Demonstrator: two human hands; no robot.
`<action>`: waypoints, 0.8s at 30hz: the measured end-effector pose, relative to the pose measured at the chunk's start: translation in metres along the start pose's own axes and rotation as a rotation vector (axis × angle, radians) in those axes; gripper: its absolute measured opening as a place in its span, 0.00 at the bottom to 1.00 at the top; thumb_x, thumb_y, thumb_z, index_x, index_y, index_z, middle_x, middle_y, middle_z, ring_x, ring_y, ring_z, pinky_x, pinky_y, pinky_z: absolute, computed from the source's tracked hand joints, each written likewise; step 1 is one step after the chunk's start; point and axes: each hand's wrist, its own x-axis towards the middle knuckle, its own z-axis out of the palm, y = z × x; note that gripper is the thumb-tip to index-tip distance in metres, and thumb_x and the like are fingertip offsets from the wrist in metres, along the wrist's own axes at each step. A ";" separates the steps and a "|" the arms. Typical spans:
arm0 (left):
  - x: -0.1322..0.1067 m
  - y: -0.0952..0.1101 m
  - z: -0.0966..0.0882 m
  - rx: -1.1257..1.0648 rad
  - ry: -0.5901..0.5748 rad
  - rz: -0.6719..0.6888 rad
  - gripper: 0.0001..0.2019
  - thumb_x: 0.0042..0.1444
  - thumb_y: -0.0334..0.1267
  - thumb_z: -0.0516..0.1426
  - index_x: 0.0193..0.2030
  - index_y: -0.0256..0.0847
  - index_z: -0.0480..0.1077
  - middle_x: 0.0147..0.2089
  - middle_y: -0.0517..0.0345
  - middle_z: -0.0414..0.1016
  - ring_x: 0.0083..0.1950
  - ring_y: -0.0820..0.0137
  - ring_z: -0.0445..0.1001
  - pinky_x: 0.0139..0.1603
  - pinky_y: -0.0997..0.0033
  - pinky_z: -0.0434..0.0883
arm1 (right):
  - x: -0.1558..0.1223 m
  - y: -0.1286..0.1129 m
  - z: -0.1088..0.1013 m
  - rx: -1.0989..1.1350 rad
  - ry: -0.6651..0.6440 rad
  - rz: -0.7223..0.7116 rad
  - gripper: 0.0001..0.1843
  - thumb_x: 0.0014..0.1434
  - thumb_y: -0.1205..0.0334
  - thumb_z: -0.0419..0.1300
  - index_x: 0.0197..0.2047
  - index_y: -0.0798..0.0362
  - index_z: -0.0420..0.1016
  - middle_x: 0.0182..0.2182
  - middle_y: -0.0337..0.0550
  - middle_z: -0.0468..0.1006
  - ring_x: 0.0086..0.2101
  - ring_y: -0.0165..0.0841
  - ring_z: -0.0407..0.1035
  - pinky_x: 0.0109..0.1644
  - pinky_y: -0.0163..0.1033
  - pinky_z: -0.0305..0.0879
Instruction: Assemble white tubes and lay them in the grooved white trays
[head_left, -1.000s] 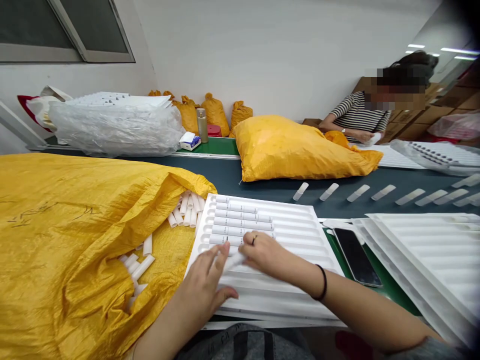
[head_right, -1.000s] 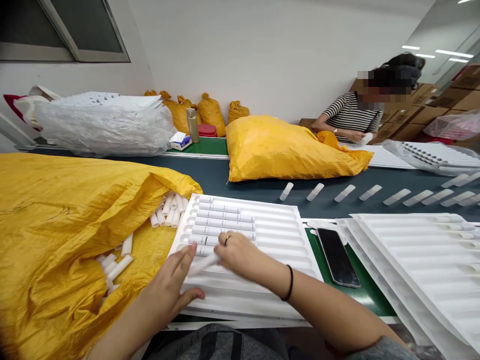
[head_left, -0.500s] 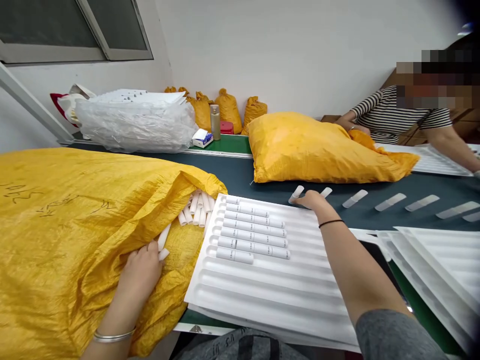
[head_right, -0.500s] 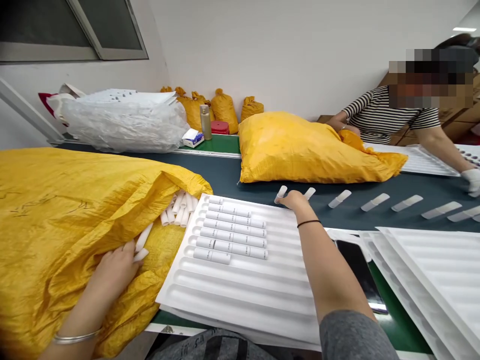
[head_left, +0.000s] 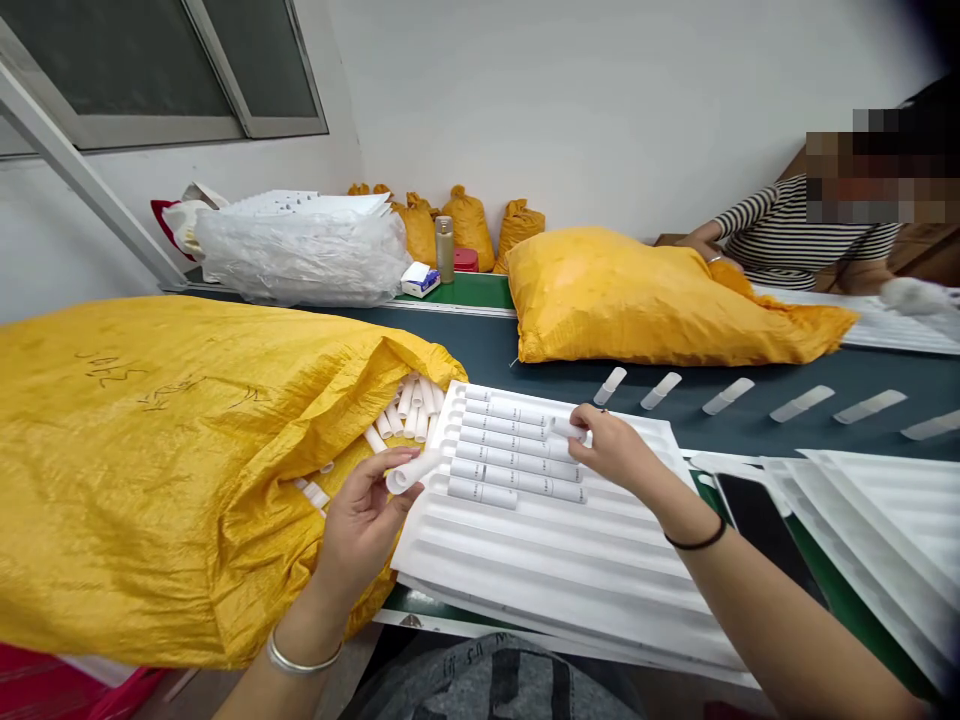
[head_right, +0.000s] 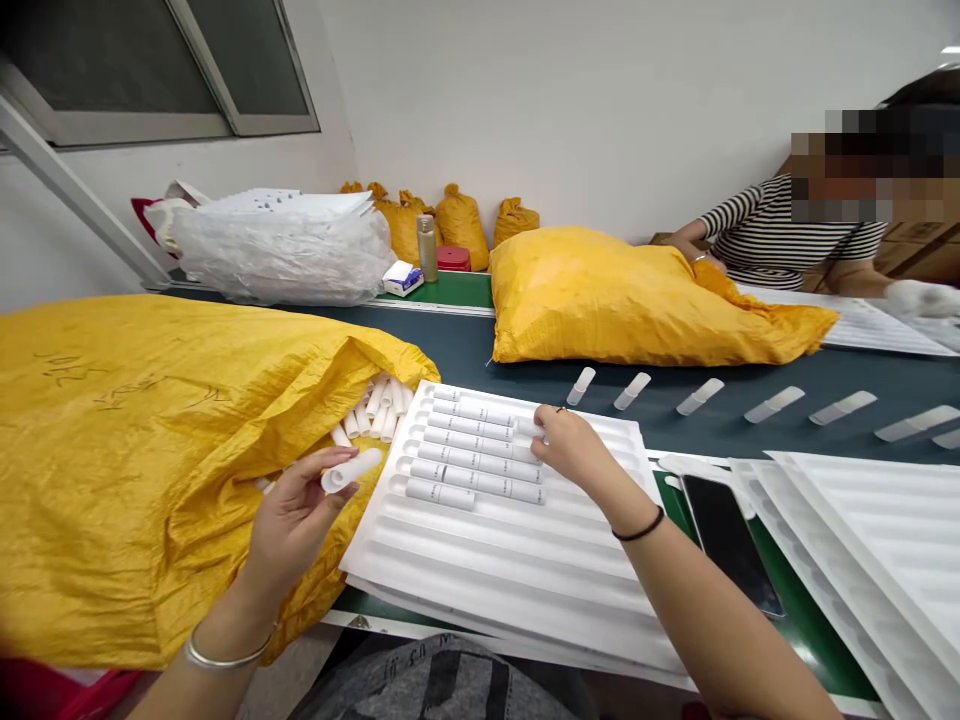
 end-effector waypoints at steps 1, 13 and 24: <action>-0.002 0.007 0.005 -0.084 0.013 -0.013 0.13 0.58 0.34 0.58 0.50 0.46 0.68 0.50 0.54 0.74 0.53 0.66 0.73 0.56 0.63 0.70 | -0.009 -0.008 0.000 0.078 0.037 -0.036 0.11 0.54 0.68 0.58 0.42 0.56 0.71 0.36 0.48 0.76 0.37 0.39 0.71 0.41 0.42 0.66; -0.002 0.046 0.025 0.446 -0.419 0.376 0.23 0.63 0.34 0.53 0.65 0.48 0.59 0.46 0.52 0.73 0.46 0.66 0.72 0.46 0.65 0.71 | -0.081 -0.090 -0.001 0.582 0.236 -0.744 0.17 0.62 0.71 0.56 0.54 0.50 0.69 0.46 0.48 0.75 0.49 0.35 0.69 0.52 0.41 0.69; 0.003 0.048 0.015 0.309 -0.371 0.217 0.14 0.62 0.38 0.55 0.53 0.41 0.70 0.43 0.50 0.76 0.45 0.65 0.75 0.47 0.66 0.73 | -0.082 -0.090 0.000 0.615 0.285 -0.475 0.13 0.63 0.58 0.57 0.50 0.49 0.72 0.37 0.46 0.78 0.36 0.35 0.72 0.41 0.41 0.70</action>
